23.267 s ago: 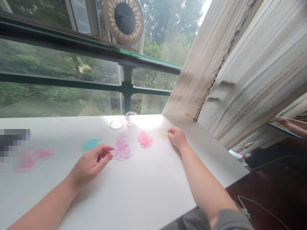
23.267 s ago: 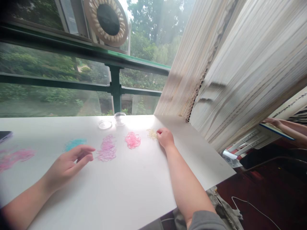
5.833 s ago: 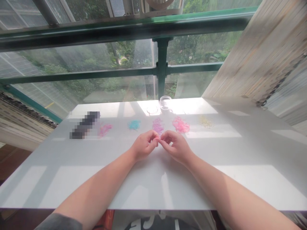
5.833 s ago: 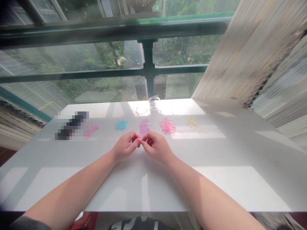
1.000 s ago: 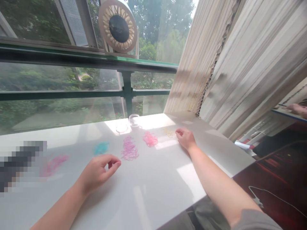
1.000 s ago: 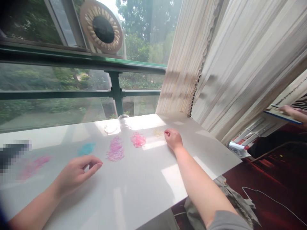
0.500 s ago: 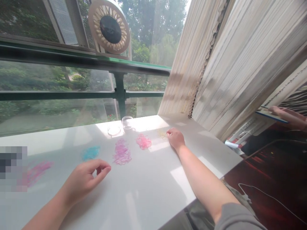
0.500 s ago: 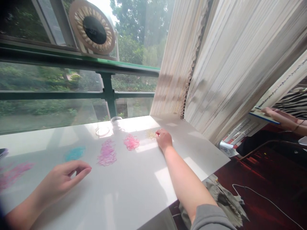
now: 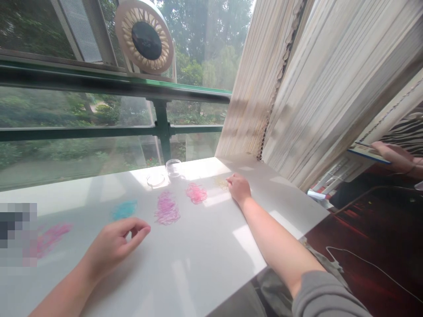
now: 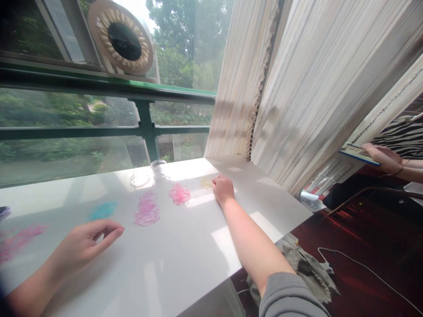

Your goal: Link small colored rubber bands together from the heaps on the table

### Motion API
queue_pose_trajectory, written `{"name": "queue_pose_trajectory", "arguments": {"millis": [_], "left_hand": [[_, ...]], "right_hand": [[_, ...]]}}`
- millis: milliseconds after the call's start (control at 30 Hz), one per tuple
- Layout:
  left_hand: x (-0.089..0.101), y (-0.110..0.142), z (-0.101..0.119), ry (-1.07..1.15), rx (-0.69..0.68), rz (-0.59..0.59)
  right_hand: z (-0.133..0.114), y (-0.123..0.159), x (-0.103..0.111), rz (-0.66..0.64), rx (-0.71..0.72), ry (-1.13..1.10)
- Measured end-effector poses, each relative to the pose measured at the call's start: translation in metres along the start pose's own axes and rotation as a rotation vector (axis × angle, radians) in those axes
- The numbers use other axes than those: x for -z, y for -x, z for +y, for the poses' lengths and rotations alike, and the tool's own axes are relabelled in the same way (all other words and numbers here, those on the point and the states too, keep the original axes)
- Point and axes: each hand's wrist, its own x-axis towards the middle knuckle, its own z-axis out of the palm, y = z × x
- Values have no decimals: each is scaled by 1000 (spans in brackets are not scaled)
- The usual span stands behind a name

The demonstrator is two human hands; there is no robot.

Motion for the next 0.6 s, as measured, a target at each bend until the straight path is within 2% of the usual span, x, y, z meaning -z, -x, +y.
{"name": "queue_pose_trajectory", "arguments": {"millis": [367, 600], "left_hand": [[1, 0, -2, -3, -36, 25], [1, -2, -10, -23, -29, -16]], "right_hand": [[0, 1, 2, -87, -83, 65], [-1, 1, 1, -147, -134, 107]]}}
